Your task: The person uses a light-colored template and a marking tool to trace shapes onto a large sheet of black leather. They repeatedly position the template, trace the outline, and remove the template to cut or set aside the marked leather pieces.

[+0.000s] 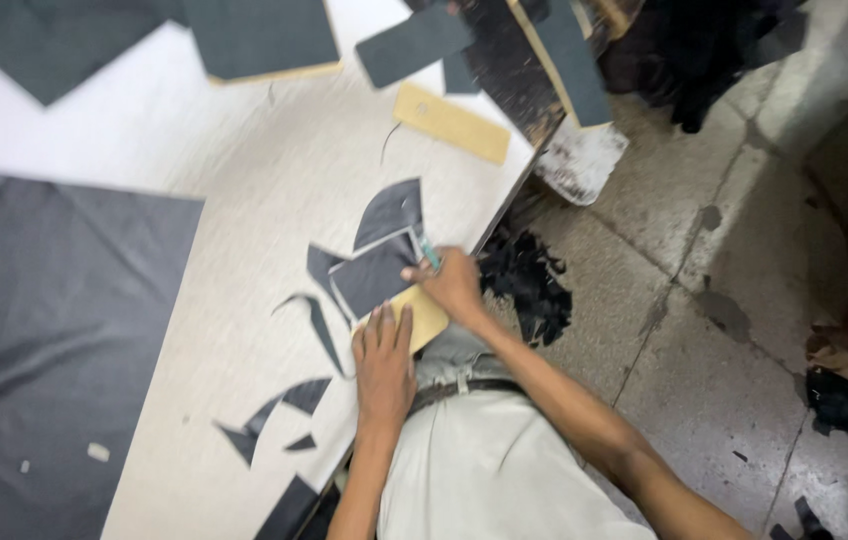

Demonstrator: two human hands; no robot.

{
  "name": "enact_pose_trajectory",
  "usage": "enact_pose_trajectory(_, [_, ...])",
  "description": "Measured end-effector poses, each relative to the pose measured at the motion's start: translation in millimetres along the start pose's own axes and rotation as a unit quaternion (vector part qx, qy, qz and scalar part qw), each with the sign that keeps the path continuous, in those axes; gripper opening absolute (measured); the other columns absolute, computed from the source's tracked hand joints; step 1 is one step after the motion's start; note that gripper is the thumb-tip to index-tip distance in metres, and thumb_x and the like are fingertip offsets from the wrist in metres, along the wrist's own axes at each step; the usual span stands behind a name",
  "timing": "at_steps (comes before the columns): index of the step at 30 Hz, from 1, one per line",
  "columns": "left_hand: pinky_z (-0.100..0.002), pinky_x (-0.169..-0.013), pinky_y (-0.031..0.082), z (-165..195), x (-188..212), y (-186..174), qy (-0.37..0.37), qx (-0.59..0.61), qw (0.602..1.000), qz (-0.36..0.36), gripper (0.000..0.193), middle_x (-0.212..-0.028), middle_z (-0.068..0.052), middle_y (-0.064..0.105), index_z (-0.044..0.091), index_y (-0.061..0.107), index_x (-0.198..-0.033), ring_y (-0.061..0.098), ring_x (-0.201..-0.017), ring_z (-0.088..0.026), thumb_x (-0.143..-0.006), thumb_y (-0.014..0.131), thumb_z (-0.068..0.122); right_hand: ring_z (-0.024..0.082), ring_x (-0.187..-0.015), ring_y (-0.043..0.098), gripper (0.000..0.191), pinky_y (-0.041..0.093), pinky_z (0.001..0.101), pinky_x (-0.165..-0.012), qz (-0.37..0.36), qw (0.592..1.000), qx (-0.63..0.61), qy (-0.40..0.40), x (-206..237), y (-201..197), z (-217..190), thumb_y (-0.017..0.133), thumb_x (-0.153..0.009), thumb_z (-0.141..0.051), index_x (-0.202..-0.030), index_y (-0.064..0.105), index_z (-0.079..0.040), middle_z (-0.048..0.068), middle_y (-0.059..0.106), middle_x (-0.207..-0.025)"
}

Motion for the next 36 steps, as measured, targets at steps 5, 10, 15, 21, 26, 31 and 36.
enact_pose_trajectory(5, [-0.047, -0.101, 0.04, 0, -1, -16, -0.054, 0.075, 0.996, 0.017, 0.062, -0.131, -0.02, 0.06, 0.003, 0.061, -0.129, 0.055, -0.12, -0.035, -0.069, 0.072, 0.01, 0.02, -0.059, 0.06, 0.032, 0.049, 0.0373, -0.059, -0.05, 0.998, 0.022, -0.026, -6, -22, -2, 0.088, -0.073, -0.022, -0.071, 0.063, -0.001, 0.015, 0.065, -0.066])
enact_pose_trajectory(10, [-0.038, -0.086, 0.055, -62, 34, 12, -0.283, 0.211, 0.936, -0.008, 0.019, -0.102, -0.01, 0.075, 0.011, 0.075, -0.11, 0.07, -0.1, -0.024, -0.096, 0.064, 0.02, 0.02, -0.067, 0.058, 0.023, 0.051, 0.0403, -0.063, -0.137, 0.99, 0.0, -0.046, -34, -58, -20, 0.078, -0.08, -0.008, -0.088, 0.058, 0.001, 0.019, 0.062, -0.078])
enact_pose_trajectory(15, [-0.036, -0.089, 0.057, -136, 112, -19, -0.386, 0.255, 0.844, 0.271, 0.027, -0.115, -0.018, 0.068, -0.001, 0.072, -0.116, 0.069, -0.106, -0.024, -0.1, 0.061, 0.017, 0.023, -0.075, 0.064, 0.017, 0.05, 0.0375, -0.074, -0.289, 0.93, 0.063, -0.219, -53, -48, -98, 0.078, -0.086, -0.012, -0.093, 0.069, 0.001, 0.012, 0.07, -0.083])
enact_pose_trajectory(21, [-0.036, -0.09, 0.056, -184, 186, -16, -0.522, 0.248, 0.715, 0.394, 0.039, -0.147, -0.021, 0.04, -0.008, 0.064, -0.124, 0.058, -0.115, -0.026, -0.103, 0.054, 0.023, 0.019, -0.073, 0.061, 0.022, 0.048, 0.0374, -0.07, -0.361, 0.858, 0.104, -0.351, -103, -12, -197, 0.075, -0.087, -0.025, -0.09, 0.07, -0.004, 0.01, 0.071, -0.082])
enact_pose_trajectory(26, [-0.035, -0.089, 0.056, -166, 178, 14, -0.63, 0.165, 0.636, 0.414, 0.041, -0.143, -0.022, 0.037, -0.01, 0.067, -0.117, 0.05, -0.121, -0.025, -0.098, 0.062, 0.027, 0.012, -0.076, 0.053, 0.033, 0.049, 0.0308, -0.072, -0.357, 0.835, -0.088, -0.41, -187, 33, -317, 0.075, -0.099, -0.024, -0.083, 0.061, 0.001, 0.005, 0.059, -0.076])
enact_pose_trajectory(31, [-0.035, -0.09, 0.054, -147, 160, 8, -0.606, 0.194, 0.628, 0.447, 0.04, -0.139, -0.018, 0.043, -0.008, 0.067, -0.121, 0.048, -0.125, -0.023, -0.097, 0.063, 0.024, 0.007, -0.093, 0.061, 0.029, 0.052, 0.0234, -0.084, -0.173, 0.845, -0.326, -0.386, -288, 55, -402, 0.075, -0.097, -0.006, -0.123, 0.071, 0.006, 0.004, 0.068, -0.106])
enact_pose_trajectory(36, [-0.031, -0.083, 0.056, -128, 161, 9, -0.665, 0.273, 0.49, 0.492, 0.029, -0.134, -0.014, 0.047, -0.008, 0.066, -0.116, 0.063, -0.1, -0.019, -0.096, 0.066, 0.014, 0.008, -0.096, 0.066, 0.012, 0.053, 0.0265, -0.084, -0.249, 0.875, -0.25, -0.331, -283, 98, -369, 0.073, -0.099, -0.005, -0.11, 0.07, -0.001, 0.004, 0.07, -0.108])
Point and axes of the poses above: each hand's wrist, its own x-axis away from the middle knuckle, its own y-axis out of the palm, z = x × y, the point moved 10 cm from there along -x, towards the middle knuckle
